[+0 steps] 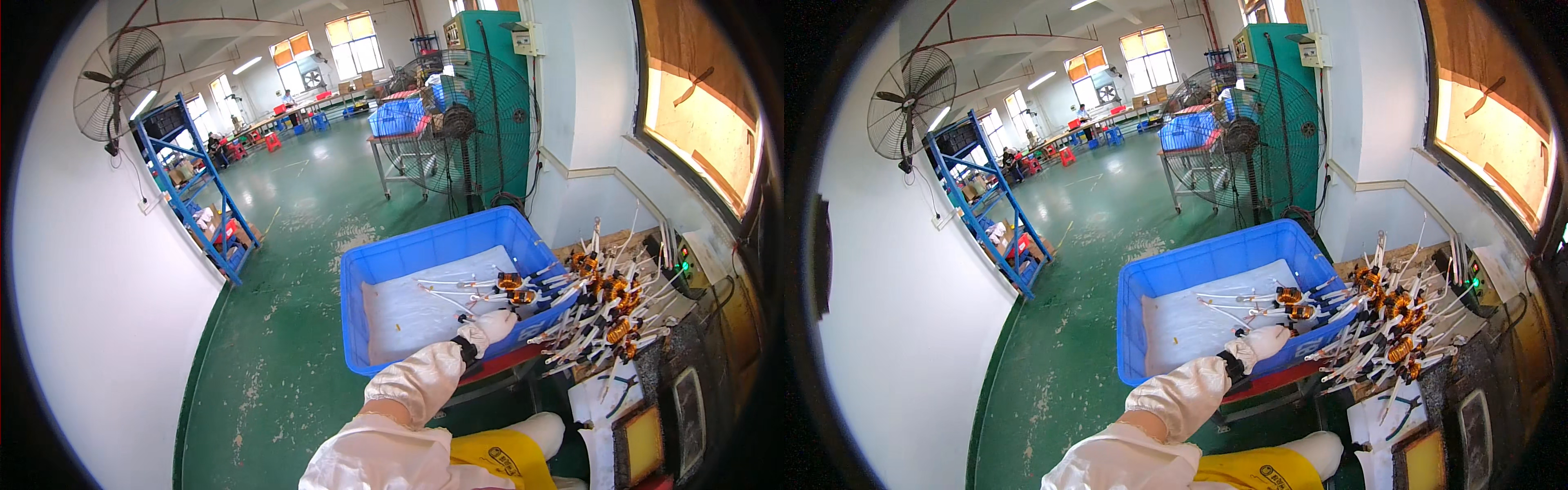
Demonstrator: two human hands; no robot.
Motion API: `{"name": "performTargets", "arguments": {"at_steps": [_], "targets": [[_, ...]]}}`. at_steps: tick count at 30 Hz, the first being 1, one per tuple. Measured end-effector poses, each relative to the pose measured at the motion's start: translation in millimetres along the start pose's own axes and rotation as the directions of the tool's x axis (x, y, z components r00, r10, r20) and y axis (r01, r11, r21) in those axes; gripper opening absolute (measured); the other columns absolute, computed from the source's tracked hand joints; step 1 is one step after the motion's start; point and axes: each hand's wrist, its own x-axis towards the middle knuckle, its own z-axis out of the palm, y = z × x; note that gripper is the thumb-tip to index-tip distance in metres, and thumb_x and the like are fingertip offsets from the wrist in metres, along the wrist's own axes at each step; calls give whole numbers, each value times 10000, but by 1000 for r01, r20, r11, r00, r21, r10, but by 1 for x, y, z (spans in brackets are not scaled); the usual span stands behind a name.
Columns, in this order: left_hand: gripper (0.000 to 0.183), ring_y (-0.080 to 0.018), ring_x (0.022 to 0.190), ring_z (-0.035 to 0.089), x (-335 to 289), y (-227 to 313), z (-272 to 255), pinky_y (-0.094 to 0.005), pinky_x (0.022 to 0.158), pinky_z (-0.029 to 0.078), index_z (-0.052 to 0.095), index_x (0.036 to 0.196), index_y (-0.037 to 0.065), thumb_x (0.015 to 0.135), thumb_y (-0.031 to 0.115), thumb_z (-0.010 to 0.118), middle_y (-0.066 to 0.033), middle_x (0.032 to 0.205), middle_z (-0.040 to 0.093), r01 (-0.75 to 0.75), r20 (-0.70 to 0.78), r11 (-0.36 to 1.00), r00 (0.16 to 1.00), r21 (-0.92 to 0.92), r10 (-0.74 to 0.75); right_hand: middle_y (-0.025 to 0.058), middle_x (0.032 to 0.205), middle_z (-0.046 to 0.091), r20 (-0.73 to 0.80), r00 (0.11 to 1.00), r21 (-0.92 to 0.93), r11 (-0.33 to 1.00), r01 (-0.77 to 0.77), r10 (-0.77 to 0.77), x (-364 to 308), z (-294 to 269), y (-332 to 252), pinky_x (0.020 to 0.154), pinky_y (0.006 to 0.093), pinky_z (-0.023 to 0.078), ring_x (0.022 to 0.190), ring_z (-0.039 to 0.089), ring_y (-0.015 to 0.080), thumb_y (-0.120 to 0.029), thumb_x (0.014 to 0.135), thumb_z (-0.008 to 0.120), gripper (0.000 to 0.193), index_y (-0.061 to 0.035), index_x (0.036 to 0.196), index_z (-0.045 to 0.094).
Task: Brazing and soldering connections on copper industrial coils at a workstation.
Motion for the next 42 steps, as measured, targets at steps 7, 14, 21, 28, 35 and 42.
{"name": "performTargets", "arguments": {"at_steps": [7,14,21,28,35,42], "targets": [[447,-421,909,551,-1,4,-2,-477,818,407,591,883,-14,893,346,326,-255,932,588,4,9,1000,1000,-27,-4,198,836,624,-13,994,-209,972,-111,111,0,5,0,638,340,477,687,567,273,-237,902,529,322,71,971,593],[437,-418,905,555,0,2,1,-476,817,411,596,885,-9,894,337,329,-247,932,593,0,-10,1000,1000,-16,0,192,824,623,-52,977,-413,886,-210,208,2,8,-9,621,337,475,670,563,266,-238,902,528,320,69,969,592],[444,-421,900,556,6,-7,9,-475,817,414,599,877,-14,895,338,330,-249,920,595,-38,-25,999,999,-29,38,185,812,622,-116,953,-595,748,-292,280,9,12,-27,603,333,473,654,558,259,-238,903,528,319,67,968,592],[443,-420,900,558,7,-6,10,-478,820,412,604,874,-13,892,337,333,-258,919,594,-46,-29,998,999,-38,45,180,802,621,-198,925,-726,586,-361,325,16,20,-60,588,330,471,640,555,253,-239,903,527,318,66,966,592],[445,-423,897,559,9,-17,12,-479,822,411,603,872,-17,892,332,328,-253,919,598,-105,-16,994,994,31,105,136,733,607,-277,848,-628,583,-516,452,19,33,-67,504,305,446,569,526,205,-244,903,528,313,58,953,593],[429,-388,979,548,9,-10,6,-431,868,406,597,980,27,908,351,325,-227,1008,596,8,65,1000,998,21,-9,122,715,600,-280,843,-622,583,-523,459,15,24,-61,483,297,437,550,516,190,-246,902,529,313,56,949,594]]}}
